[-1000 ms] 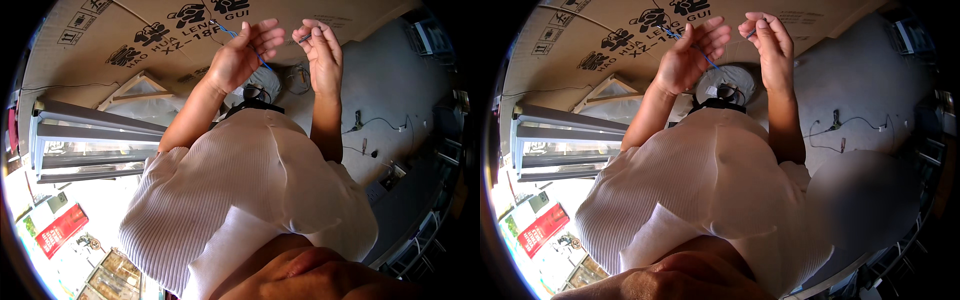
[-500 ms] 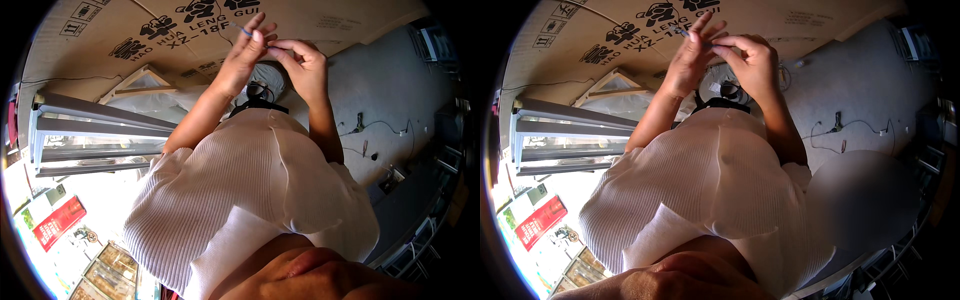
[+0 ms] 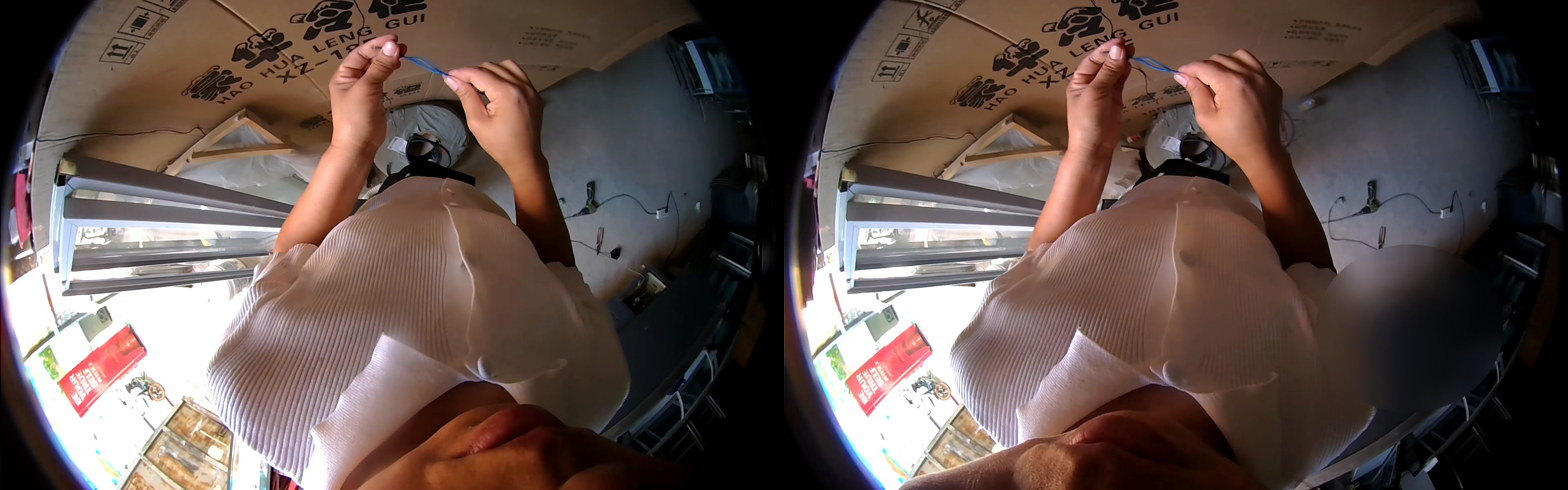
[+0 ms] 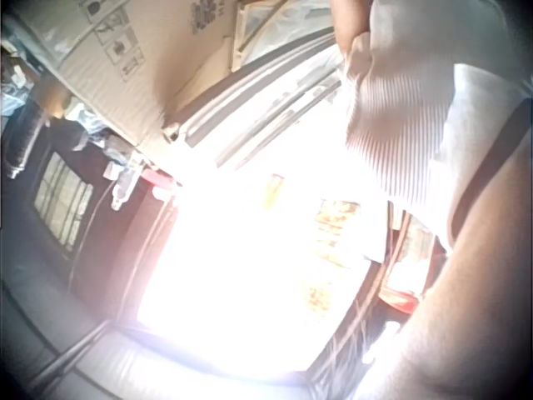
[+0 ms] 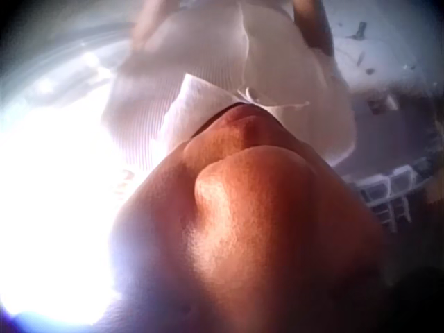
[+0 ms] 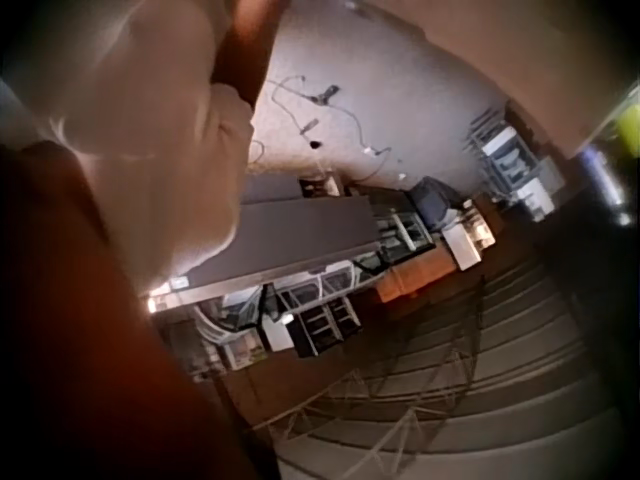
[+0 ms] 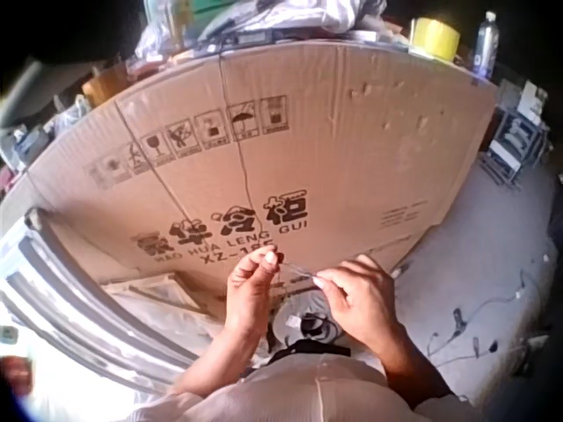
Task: The person connects wires by twisting their ends together and sliding a terminal connector onto the joined wires before using shears to trim the wire.
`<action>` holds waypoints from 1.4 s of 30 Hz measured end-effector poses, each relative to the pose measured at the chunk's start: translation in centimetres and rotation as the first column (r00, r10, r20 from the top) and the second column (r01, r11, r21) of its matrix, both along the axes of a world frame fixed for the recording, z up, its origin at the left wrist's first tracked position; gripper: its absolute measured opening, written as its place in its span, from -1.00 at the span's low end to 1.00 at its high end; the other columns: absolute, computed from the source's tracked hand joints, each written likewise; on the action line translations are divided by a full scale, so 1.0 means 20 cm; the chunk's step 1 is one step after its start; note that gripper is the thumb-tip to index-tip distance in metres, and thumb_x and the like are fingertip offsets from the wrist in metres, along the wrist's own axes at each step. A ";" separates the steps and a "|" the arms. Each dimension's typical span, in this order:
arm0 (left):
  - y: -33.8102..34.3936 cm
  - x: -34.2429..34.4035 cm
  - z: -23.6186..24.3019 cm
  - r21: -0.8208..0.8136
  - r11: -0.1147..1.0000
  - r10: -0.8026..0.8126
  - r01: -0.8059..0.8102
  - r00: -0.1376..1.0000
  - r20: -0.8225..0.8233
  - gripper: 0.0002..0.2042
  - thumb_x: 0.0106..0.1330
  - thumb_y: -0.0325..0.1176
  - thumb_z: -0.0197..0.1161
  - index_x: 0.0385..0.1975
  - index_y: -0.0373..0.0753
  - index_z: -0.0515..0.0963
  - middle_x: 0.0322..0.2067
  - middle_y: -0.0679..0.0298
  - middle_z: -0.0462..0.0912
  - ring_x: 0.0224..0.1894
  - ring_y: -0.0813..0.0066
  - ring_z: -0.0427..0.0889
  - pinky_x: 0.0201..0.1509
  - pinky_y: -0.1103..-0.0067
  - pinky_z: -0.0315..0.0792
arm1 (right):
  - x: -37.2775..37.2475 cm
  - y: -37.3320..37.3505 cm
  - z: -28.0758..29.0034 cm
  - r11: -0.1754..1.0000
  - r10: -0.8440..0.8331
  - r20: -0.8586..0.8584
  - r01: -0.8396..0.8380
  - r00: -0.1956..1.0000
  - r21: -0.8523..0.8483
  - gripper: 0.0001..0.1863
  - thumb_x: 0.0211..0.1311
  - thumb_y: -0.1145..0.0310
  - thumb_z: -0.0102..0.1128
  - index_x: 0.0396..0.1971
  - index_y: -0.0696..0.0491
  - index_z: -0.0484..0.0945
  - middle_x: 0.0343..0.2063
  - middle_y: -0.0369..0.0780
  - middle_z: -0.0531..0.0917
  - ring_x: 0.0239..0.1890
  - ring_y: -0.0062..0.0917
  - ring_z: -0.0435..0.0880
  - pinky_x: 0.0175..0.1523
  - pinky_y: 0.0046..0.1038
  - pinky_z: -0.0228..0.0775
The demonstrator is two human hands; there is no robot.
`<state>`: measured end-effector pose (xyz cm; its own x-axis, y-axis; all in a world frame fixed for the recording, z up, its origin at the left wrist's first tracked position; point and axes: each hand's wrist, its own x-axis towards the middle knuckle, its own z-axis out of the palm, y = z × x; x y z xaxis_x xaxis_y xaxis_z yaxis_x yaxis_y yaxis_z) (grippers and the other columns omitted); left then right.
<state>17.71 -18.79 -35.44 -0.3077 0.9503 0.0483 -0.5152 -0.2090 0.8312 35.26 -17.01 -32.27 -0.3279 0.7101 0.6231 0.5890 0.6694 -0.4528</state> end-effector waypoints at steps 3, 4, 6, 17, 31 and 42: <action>0.01 0.00 -0.03 -0.062 0.998 -0.016 0.019 0.998 0.054 -0.81 0.24 -0.37 0.30 -0.19 -0.27 0.58 -0.32 0.32 0.64 -0.22 0.64 0.54 -0.05 0.70 0.39 | 0.00 0.02 -0.05 1.000 -0.010 0.009 0.010 1.000 0.024 -0.91 0.00 0.30 0.33 -0.55 -0.02 0.66 -0.59 -0.37 0.62 -0.48 -0.47 0.52 -0.35 -0.48 0.38; 0.00 -0.02 -0.04 -0.073 0.997 -0.036 0.035 0.999 -0.012 -0.81 0.24 -0.37 0.30 -0.19 -0.27 0.58 -0.32 0.32 0.64 -0.23 0.64 0.55 -0.05 0.70 0.38 | 0.02 0.02 -0.05 1.000 -0.014 0.022 0.014 1.000 0.018 -0.90 -0.01 0.29 0.34 -0.55 -0.02 0.66 -0.60 -0.37 0.61 -0.48 -0.48 0.52 -0.36 -0.48 0.38; 0.00 -0.06 -0.04 -0.090 0.996 -0.040 0.029 0.992 -0.123 -0.80 0.25 -0.37 0.30 -0.18 -0.27 0.57 -0.30 0.31 0.64 -0.21 0.63 0.54 -0.05 0.70 0.37 | 0.06 0.02 -0.02 1.000 -0.017 0.046 0.017 0.999 0.003 -0.90 -0.03 0.28 0.36 -0.57 -0.04 0.66 -0.61 -0.39 0.61 -0.48 -0.50 0.52 -0.36 -0.49 0.38; 0.01 -0.16 0.13 0.415 0.893 0.437 0.173 -0.115 -0.892 -0.83 0.14 -0.30 0.31 -0.26 -0.03 0.69 -0.34 0.40 0.67 -0.18 0.41 0.56 -0.01 0.50 0.36 | 0.12 0.06 0.03 0.995 -0.040 0.066 0.034 0.997 0.094 -0.89 -0.05 0.26 0.37 -0.56 -0.06 0.66 -0.58 -0.42 0.62 -0.43 -0.50 0.52 -0.32 -0.49 0.38; -0.09 0.01 0.08 -0.296 0.821 -0.563 0.488 0.777 -0.283 -0.76 0.34 -0.22 0.16 -0.18 -0.23 0.64 -0.44 0.40 0.63 -0.33 0.70 0.53 -0.18 0.73 0.38 | 0.05 -0.01 -0.09 0.657 0.004 -0.756 -0.571 0.655 -0.491 -0.80 0.29 0.43 0.15 -0.14 0.17 0.59 -0.23 -0.27 0.66 -0.26 -0.71 0.60 -0.06 -0.64 0.43; -0.09 0.04 0.10 -0.321 0.776 -0.618 0.542 0.755 -0.218 -0.78 0.34 -0.27 0.17 -0.18 -0.28 0.61 -0.35 0.36 0.66 -0.33 0.64 0.55 -0.07 0.69 0.39 | 0.06 0.05 -0.14 0.595 -0.002 -0.798 -0.641 0.603 -0.485 -0.82 0.23 0.48 0.20 -0.20 0.20 0.62 -0.32 -0.24 0.67 -0.29 -0.64 0.61 -0.13 -0.60 0.47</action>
<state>18.43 -20.54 -33.35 0.3006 0.9339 -0.1933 -0.1968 0.2591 0.9456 36.48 -16.02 -35.11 -0.3561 0.9239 0.1401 -0.2892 0.0336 -0.9567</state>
